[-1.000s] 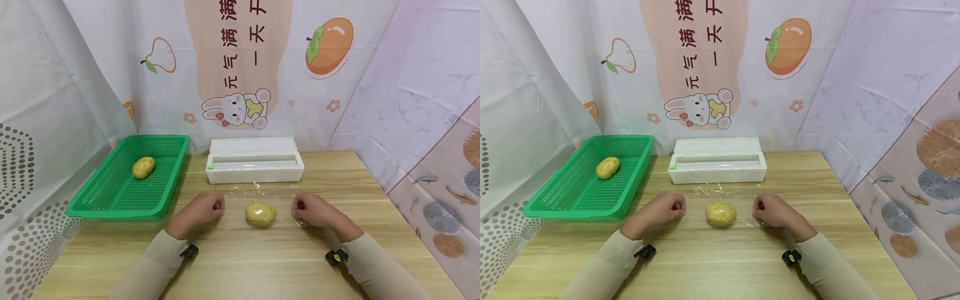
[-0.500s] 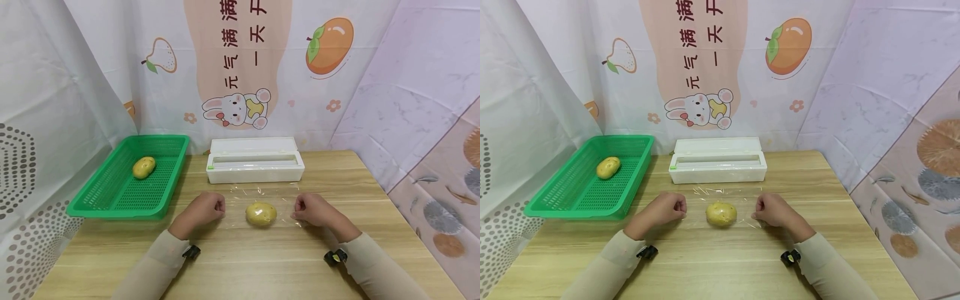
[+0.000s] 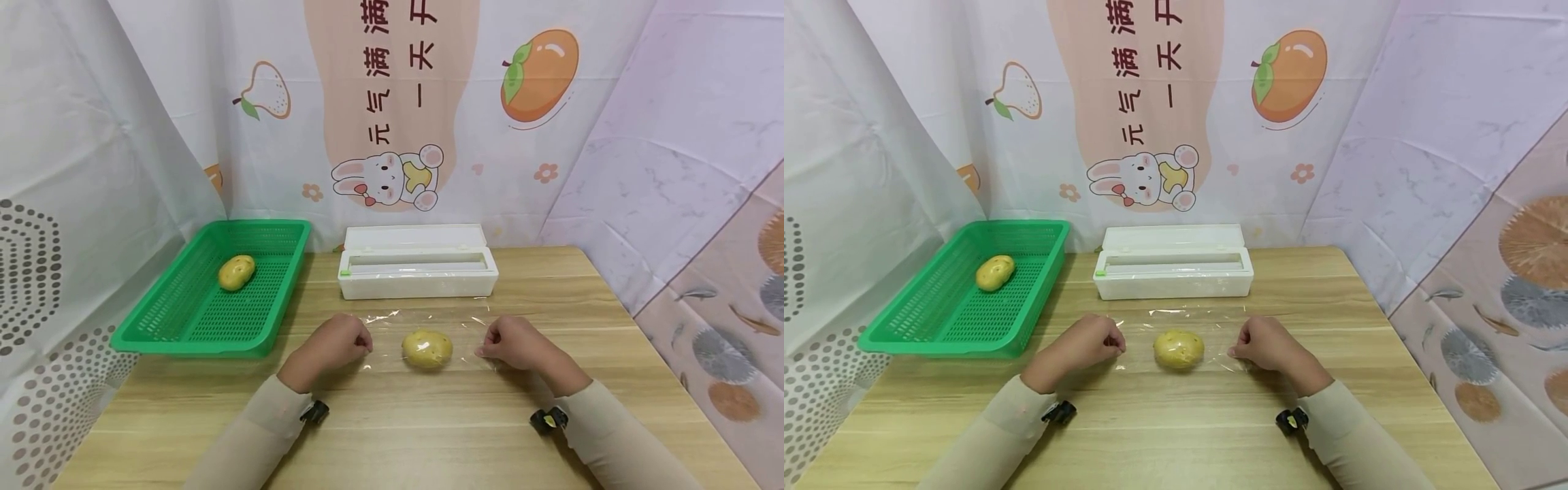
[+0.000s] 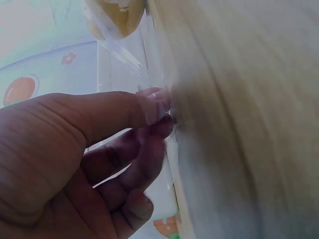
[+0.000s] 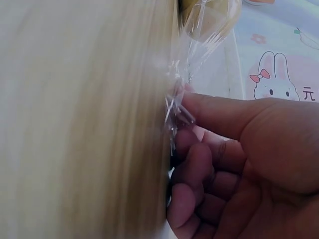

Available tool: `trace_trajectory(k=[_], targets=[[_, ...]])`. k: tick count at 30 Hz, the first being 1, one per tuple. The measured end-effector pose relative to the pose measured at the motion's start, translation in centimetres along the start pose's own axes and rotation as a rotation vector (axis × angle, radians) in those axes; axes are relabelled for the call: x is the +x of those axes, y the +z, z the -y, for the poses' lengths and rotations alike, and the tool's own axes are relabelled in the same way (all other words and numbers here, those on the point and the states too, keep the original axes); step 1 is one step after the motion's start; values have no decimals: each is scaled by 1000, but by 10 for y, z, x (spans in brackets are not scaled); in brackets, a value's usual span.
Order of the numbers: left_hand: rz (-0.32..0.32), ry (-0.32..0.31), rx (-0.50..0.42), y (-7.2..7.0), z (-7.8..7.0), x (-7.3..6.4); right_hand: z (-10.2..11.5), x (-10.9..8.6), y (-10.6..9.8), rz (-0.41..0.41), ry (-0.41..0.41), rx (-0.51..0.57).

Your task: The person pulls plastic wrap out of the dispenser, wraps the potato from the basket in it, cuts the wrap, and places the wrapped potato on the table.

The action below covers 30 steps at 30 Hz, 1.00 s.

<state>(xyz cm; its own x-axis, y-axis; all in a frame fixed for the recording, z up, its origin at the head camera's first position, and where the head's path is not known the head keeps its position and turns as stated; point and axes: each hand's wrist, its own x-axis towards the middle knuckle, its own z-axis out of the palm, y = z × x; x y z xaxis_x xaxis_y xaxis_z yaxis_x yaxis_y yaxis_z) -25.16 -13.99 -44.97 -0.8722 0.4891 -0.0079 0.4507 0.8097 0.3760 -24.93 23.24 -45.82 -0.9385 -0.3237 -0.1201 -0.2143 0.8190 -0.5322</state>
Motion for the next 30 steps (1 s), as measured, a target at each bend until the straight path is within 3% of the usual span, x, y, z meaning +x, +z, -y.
trace_trajectory(k=[7, 15, 22, 26, 30], targets=[[10, 3, 24, 0, -1, -1, 3, -3, -4, 37, 28, 60], [31, 4, 13, -4, -4, -3, 5, -4, -7, 46, -15, 59], [24, -45, -7, -11, -13, -6, 8, -8, -15, 22, -10, 29], [-20, 0, 16, -15, -25, -8, 16, -11, -20, -21, -64, 5], [-103, 109, 70, -14, -41, -11, 27, -13, -19, -36, -219, 19]])
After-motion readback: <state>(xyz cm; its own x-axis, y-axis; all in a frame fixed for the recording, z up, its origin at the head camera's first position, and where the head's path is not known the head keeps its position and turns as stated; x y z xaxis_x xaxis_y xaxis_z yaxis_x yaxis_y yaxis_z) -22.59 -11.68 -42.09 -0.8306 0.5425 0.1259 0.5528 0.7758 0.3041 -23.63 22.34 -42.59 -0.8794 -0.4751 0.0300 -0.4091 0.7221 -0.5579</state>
